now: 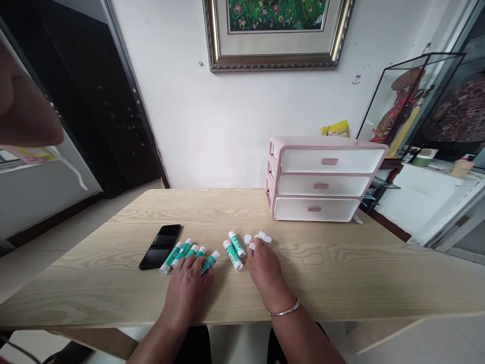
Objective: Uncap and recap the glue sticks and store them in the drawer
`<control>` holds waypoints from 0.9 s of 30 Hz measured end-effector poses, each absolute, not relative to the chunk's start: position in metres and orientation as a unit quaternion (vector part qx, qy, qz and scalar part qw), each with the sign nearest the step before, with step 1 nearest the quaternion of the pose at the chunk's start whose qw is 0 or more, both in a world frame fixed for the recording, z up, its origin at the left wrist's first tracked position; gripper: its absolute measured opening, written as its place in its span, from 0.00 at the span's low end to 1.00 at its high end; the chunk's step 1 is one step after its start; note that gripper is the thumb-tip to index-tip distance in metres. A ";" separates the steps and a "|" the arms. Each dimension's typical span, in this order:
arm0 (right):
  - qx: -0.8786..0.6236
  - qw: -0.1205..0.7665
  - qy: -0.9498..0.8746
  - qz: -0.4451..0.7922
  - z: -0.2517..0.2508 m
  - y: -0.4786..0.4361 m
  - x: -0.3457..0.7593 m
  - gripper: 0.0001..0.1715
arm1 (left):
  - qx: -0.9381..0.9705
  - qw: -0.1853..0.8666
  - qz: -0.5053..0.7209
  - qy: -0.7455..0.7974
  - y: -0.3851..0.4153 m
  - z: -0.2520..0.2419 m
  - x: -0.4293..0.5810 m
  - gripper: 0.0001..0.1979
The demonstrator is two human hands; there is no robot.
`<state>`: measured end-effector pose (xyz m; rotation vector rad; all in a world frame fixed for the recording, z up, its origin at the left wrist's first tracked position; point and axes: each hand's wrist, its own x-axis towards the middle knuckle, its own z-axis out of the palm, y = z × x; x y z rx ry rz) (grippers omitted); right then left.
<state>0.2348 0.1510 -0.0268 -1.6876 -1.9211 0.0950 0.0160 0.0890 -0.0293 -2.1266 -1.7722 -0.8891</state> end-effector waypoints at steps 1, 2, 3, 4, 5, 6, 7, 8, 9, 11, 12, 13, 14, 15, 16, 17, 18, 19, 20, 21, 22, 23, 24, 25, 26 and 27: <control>-0.625 0.320 -0.710 0.060 -0.024 0.149 0.234 0.12 | -0.721 0.097 -0.332 -0.601 0.089 -0.031 0.016 0.06; -0.611 0.360 -0.699 0.089 -0.022 0.147 0.234 0.12 | -0.712 0.070 -0.361 -0.598 0.088 -0.032 0.015 0.06; -0.587 0.405 -0.690 0.123 -0.020 0.145 0.232 0.14 | -0.701 0.037 -0.387 -0.598 0.087 -0.032 0.015 0.07; -0.555 0.449 -0.681 0.162 -0.017 0.143 0.230 0.15 | -0.688 -0.003 -0.409 -0.599 0.086 -0.031 0.015 0.09; -0.519 0.487 -0.672 0.205 -0.015 0.140 0.228 0.17 | -0.676 -0.046 -0.425 -0.600 0.085 -0.030 0.015 0.11; -0.482 0.516 -0.662 0.251 -0.013 0.137 0.224 0.18 | -0.665 -0.088 -0.437 -0.599 0.084 -0.028 0.015 0.13; -0.449 0.536 -0.651 0.295 -0.011 0.135 0.221 0.19 | -0.657 -0.128 -0.447 -0.593 0.083 -0.025 0.015 0.14; -0.421 0.548 -0.641 0.334 -0.009 0.132 0.216 0.20 | -0.651 -0.160 -0.456 -0.586 0.082 -0.022 0.016 0.16; -0.397 0.554 -0.633 0.367 -0.007 0.130 0.212 0.20 | -0.647 -0.184 -0.464 -0.577 0.082 -0.020 0.016 0.16; -0.364 0.553 -0.625 0.413 -0.005 0.127 0.205 0.21 | -0.647 -0.209 -0.473 -0.561 0.082 -0.016 0.018 0.16; -0.352 0.548 -0.627 0.427 -0.004 0.125 0.203 0.22 | -0.649 -0.212 -0.472 -0.557 0.082 -0.015 0.018 0.16; -0.343 0.542 -0.630 0.437 -0.003 0.124 0.201 0.22 | -0.653 -0.214 -0.471 -0.554 0.082 -0.015 0.019 0.16; -0.336 0.535 -0.636 0.444 -0.003 0.123 0.199 0.21 | -0.656 -0.216 -0.469 -0.550 0.083 -0.015 0.019 0.16; -0.329 0.529 -0.642 0.447 -0.003 0.123 0.199 0.21 | -0.660 -0.219 -0.469 -0.544 0.083 -0.016 0.020 0.16; -0.324 0.523 -0.648 0.449 -0.003 0.122 0.198 0.20 | -0.662 -0.224 -0.472 -0.538 0.083 -0.016 0.019 0.16; -0.321 0.520 -0.652 0.449 -0.003 0.121 0.198 0.20 | -0.663 -0.231 -0.475 -0.531 0.082 -0.017 0.019 0.17; -0.320 0.518 -0.655 0.448 -0.003 0.120 0.198 0.19 | -0.663 -0.237 -0.479 -0.525 0.082 -0.018 0.019 0.17; -0.321 0.518 -0.656 0.445 -0.003 0.120 0.199 0.19 | -0.663 -0.243 -0.482 -0.520 0.081 -0.019 0.018 0.18; -0.322 0.516 -0.659 0.442 -0.003 0.119 0.199 0.19 | -0.664 -0.247 -0.482 -0.516 0.080 -0.019 0.017 0.19; -0.324 0.514 -0.662 0.439 -0.003 0.119 0.199 0.18 | -0.667 -0.251 -0.480 -0.512 0.079 -0.019 0.016 0.20; -0.326 0.511 -0.666 0.436 -0.003 0.119 0.200 0.19 | -0.670 -0.256 -0.477 -0.508 0.078 -0.019 0.015 0.20; -0.325 0.507 -0.670 0.434 -0.004 0.119 0.200 0.19 | -0.674 -0.262 -0.474 -0.503 0.077 -0.019 0.014 0.21; -0.324 0.503 -0.675 0.433 -0.004 0.118 0.201 0.18 | -0.677 -0.270 -0.470 -0.498 0.076 -0.018 0.013 0.21; -0.323 0.500 -0.679 0.430 -0.005 0.118 0.201 0.18 | -0.679 -0.279 -0.467 -0.493 0.075 -0.017 0.012 0.21; -0.321 0.498 -0.683 0.426 -0.005 0.118 0.201 0.18 | -0.680 -0.289 -0.465 -0.488 0.075 -0.016 0.012 0.21; -0.318 0.497 -0.689 0.421 -0.005 0.117 0.201 0.18 | -0.679 -0.299 -0.464 -0.483 0.074 -0.014 0.011 0.21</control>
